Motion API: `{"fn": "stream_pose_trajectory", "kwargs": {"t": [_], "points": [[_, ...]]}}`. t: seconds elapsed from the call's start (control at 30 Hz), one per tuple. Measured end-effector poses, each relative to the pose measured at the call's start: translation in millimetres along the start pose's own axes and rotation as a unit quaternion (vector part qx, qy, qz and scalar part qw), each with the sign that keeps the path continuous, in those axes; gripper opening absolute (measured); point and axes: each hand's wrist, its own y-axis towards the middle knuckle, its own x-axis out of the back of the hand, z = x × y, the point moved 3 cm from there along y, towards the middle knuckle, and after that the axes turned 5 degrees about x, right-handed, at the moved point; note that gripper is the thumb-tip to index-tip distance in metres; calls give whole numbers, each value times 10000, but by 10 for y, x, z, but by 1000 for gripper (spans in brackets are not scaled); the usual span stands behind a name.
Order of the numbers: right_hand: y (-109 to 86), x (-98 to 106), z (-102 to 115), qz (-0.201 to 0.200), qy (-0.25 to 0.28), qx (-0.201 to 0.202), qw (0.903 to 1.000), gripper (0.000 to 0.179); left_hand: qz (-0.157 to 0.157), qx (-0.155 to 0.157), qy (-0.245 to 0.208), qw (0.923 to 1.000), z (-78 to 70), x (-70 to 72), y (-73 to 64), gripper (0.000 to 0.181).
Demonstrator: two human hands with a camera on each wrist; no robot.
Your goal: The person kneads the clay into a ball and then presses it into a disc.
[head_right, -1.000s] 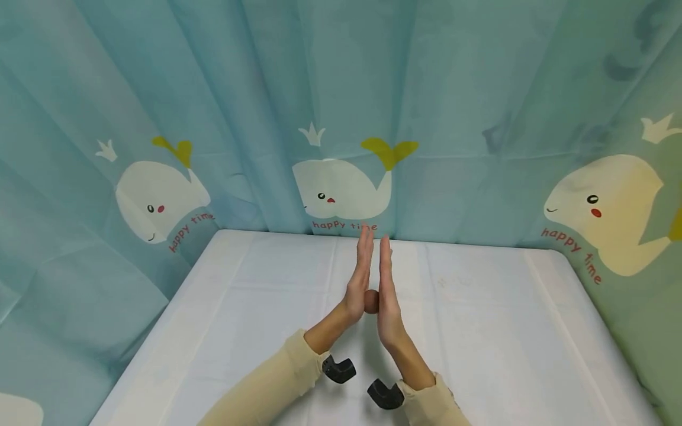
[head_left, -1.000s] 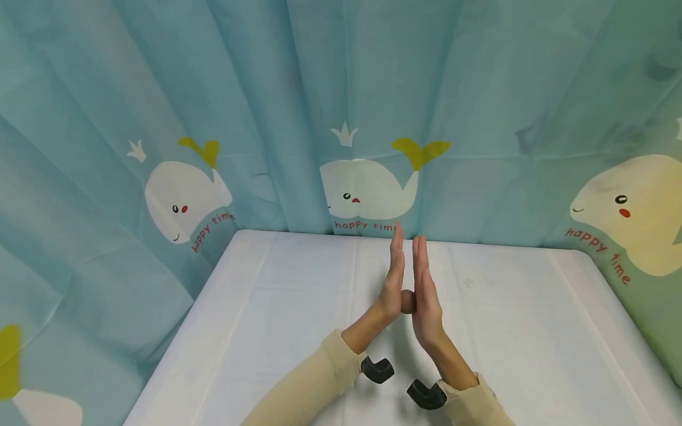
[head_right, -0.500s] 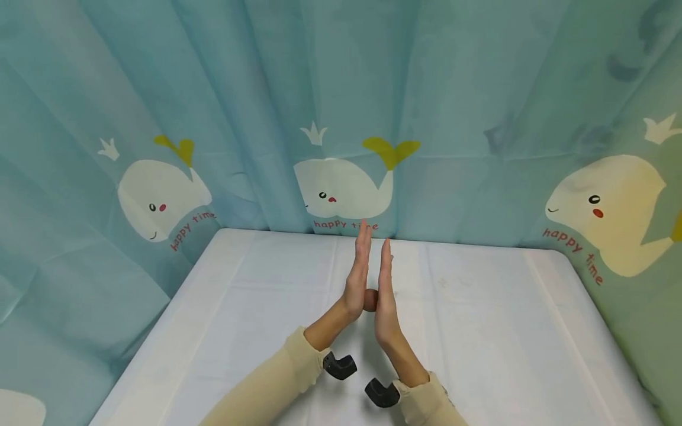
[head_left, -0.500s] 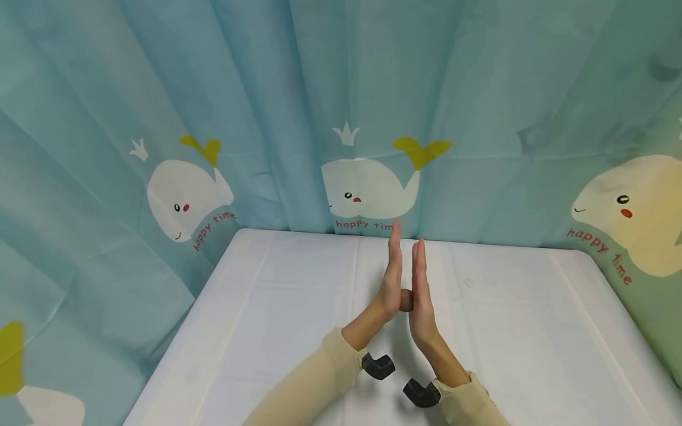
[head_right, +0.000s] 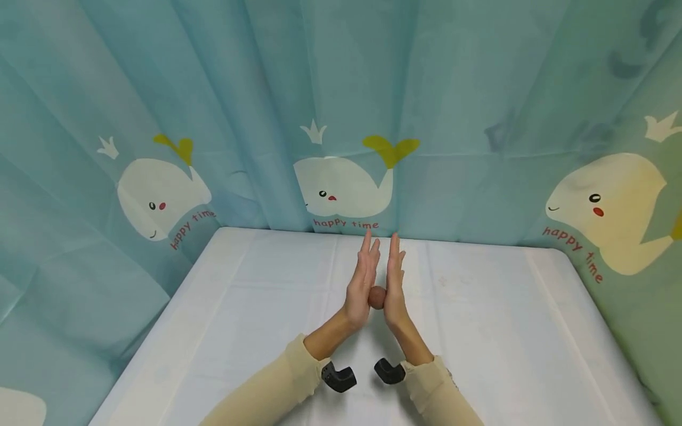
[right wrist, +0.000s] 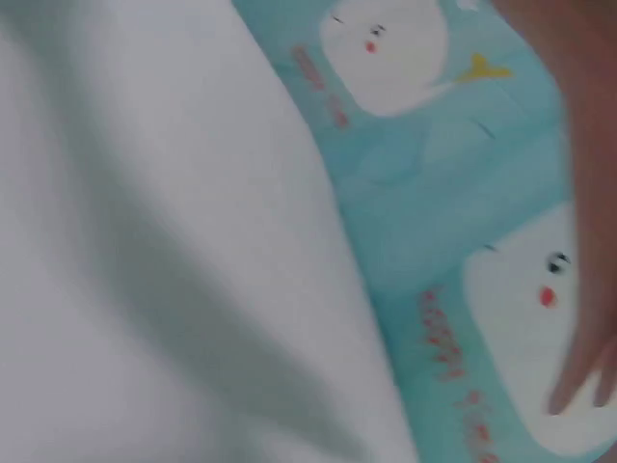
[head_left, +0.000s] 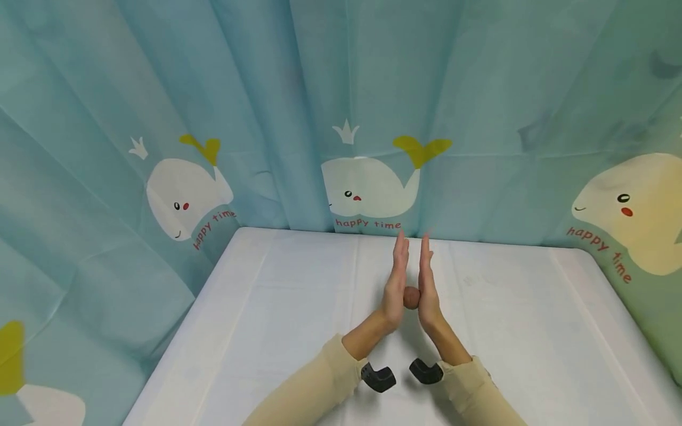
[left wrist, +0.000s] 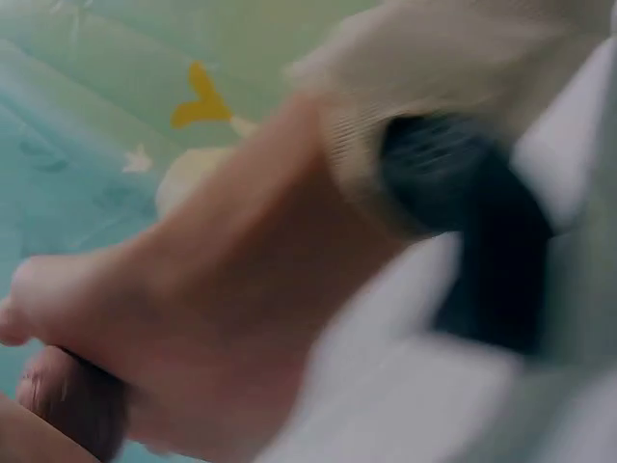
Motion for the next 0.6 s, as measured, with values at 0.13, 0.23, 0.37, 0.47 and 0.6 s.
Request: {"fn": "stream_pose_trajectory", "kwargs": {"t": [0.13,0.23,0.37,0.47,0.6], "points": [[-199,-165,19,126,117,50,9998,55,-244,-149,407,9988,22,123,112,62],[-237,-234,166,167,70,330,9993,55,-252,-113,552,9981,119,192,143,61],[-112,-201,322,146,-157,547,9983,54,-88,-30,492,9987,243,164,75,62],[21,-115,296,25,-249,378,9990,54,-5,76,500,9987,268,93,-6,62],[101,-7,127,-210,-346,72,9992,54,91,332,98,9994,199,38,-67,62]]}}
